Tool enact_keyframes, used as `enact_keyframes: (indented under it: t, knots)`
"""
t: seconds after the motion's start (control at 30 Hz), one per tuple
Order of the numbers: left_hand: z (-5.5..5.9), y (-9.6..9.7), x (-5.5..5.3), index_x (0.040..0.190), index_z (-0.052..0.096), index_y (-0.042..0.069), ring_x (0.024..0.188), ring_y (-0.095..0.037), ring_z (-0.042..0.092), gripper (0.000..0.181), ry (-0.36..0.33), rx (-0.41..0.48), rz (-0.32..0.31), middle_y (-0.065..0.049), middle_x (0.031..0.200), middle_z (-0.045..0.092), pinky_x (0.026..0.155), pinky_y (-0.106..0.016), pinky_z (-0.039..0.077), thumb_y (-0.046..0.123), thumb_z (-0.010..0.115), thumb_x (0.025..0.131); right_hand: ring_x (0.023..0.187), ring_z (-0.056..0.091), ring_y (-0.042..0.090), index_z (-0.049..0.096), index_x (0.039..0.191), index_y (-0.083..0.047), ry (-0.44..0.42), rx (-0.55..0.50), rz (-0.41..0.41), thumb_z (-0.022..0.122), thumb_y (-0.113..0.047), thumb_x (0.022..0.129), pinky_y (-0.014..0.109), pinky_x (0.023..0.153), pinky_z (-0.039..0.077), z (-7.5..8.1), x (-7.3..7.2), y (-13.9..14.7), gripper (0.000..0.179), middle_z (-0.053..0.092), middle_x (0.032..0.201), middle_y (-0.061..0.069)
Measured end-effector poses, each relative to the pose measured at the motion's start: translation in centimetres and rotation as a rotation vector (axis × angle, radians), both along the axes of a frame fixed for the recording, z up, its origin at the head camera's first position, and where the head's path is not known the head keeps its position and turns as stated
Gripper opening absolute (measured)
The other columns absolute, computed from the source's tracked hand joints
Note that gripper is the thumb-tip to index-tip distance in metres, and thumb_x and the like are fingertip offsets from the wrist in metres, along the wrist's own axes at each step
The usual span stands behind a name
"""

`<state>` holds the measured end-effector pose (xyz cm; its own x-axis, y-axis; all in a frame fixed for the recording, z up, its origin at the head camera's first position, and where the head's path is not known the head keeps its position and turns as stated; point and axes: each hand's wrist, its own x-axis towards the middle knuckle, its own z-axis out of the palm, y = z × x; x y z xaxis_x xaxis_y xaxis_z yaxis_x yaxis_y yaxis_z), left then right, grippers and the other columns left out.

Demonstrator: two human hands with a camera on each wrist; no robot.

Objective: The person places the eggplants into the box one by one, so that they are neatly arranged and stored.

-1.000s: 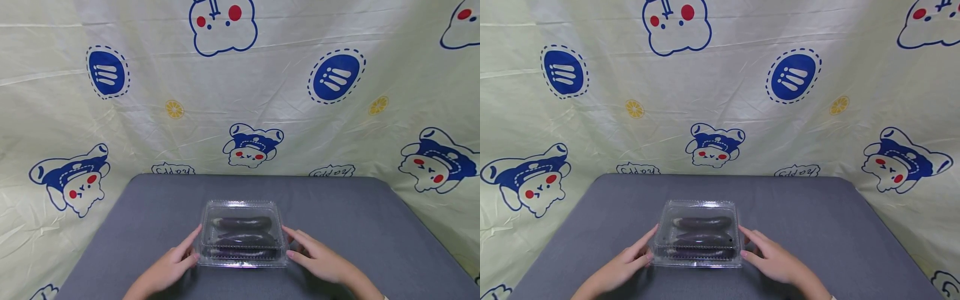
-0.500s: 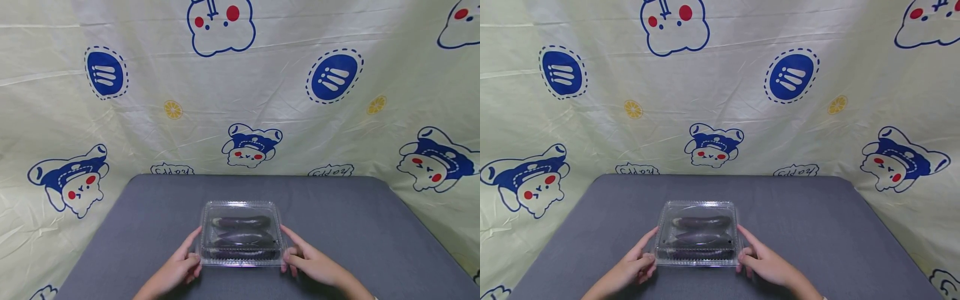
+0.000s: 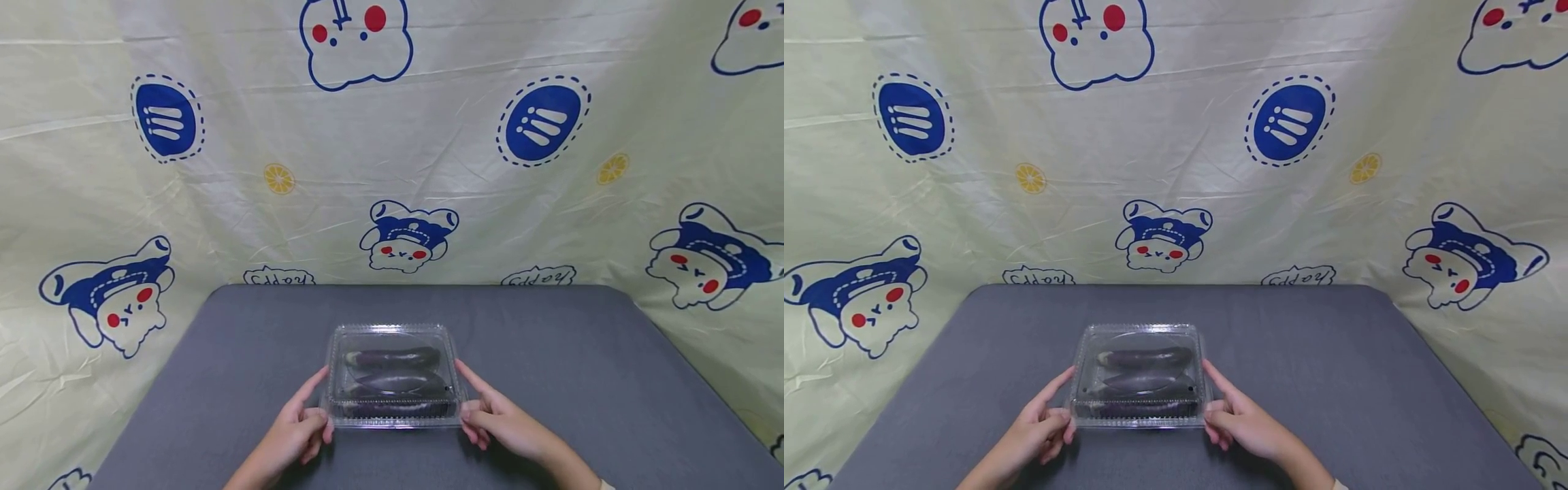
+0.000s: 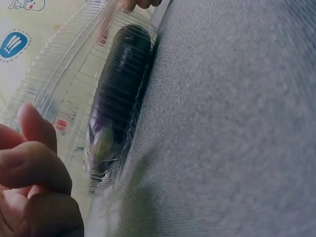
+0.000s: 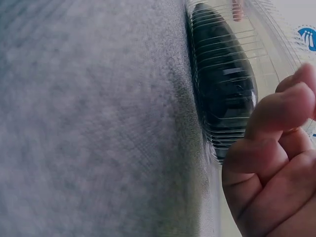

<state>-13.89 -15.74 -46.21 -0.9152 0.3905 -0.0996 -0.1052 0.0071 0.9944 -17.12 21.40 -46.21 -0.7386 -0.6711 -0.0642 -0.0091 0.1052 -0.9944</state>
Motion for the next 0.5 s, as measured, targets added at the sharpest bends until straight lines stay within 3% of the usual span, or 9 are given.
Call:
enact_keyframes:
  t: [0.27,0.5]
  knots:
    - [0.07,0.27,-0.08,0.159,0.013,0.022,0.041,-0.006,0.039,0.078,-0.030,-0.022,0.072,-0.002,0.066,0.057,0.040,-0.019,0.035,-0.004,0.044,0.092,0.063,0.053,0.005,-0.012,0.158,-0.009,0.038,-0.005,-0.004,0.047,-0.007,0.103,0.021,0.053,0.045,0.17,-0.16,-0.07,0.081,0.053,0.069,0.000]
    - [0.01,0.29,-0.08,0.161,0.010,0.024,0.040,-0.005,0.038,0.080,-0.026,-0.015,0.060,-0.001,0.064,0.055,0.040,-0.019,0.035,-0.004,0.043,0.093,0.060,0.050,0.003,-0.010,0.159,-0.008,0.039,0.003,-0.016,0.050,-0.006,0.101,0.020,0.052,0.043,0.13,-0.28,0.03,0.083,0.051,0.068,-0.002]
